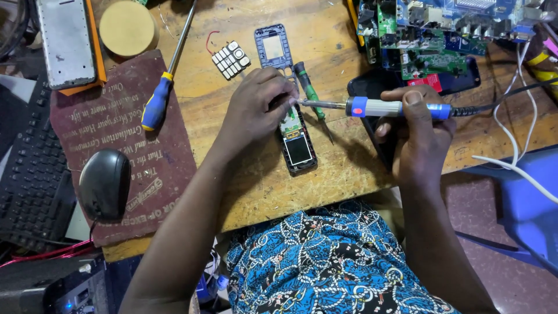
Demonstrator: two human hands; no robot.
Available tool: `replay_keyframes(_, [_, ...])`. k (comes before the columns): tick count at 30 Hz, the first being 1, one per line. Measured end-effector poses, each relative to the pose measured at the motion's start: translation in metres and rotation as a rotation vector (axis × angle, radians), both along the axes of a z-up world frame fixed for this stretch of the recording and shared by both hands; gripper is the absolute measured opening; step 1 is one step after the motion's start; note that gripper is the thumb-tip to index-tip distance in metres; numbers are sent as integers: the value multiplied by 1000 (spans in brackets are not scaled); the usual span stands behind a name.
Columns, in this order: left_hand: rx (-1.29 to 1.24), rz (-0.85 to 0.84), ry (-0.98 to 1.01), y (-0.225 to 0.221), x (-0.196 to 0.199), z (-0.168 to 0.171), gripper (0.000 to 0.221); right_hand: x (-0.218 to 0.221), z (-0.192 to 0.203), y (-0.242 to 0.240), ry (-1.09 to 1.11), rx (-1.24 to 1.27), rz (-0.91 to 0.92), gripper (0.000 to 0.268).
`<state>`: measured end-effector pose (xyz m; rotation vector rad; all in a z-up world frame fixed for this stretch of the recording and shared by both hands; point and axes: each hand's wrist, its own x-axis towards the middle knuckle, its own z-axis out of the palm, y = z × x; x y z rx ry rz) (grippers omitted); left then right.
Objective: Repairing internal components of a mobile phone using a soldering iron and screwdriver on a workbench.
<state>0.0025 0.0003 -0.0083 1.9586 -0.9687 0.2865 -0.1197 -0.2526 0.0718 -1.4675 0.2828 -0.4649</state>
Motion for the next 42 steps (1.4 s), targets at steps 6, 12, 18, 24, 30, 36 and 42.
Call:
replay_keyframes(6, [-2, -8, -5, 1, 2, -3, 13, 1, 2, 3, 5, -5, -13, 36])
replay_keyframes(12, [1, -14, -15, 1, 1, 0, 13, 0, 2, 3, 15, -11, -18, 36])
replay_keyframes(18, [2, -26, -23, 0, 3, -7, 12, 1, 2, -2, 6, -27, -23, 33])
replay_keyframes(24, [217, 44, 79, -2, 0, -5, 15, -1, 9, -9, 77, 31, -11, 32])
replay_keyframes(30, [-35, -41, 138, 5, -7, 18, 12, -10, 12, -19, 21, 139, 52, 26])
replay_keyframes(36, [-773, 523, 1047, 2, -37, 131, 26, -24, 7, -38, 79, 306, 322, 40])
replay_keyframes(42, [-169, 925, 491, 72, 29, 65, 33, -28, 10, -40, -13, 280, 412, 37])
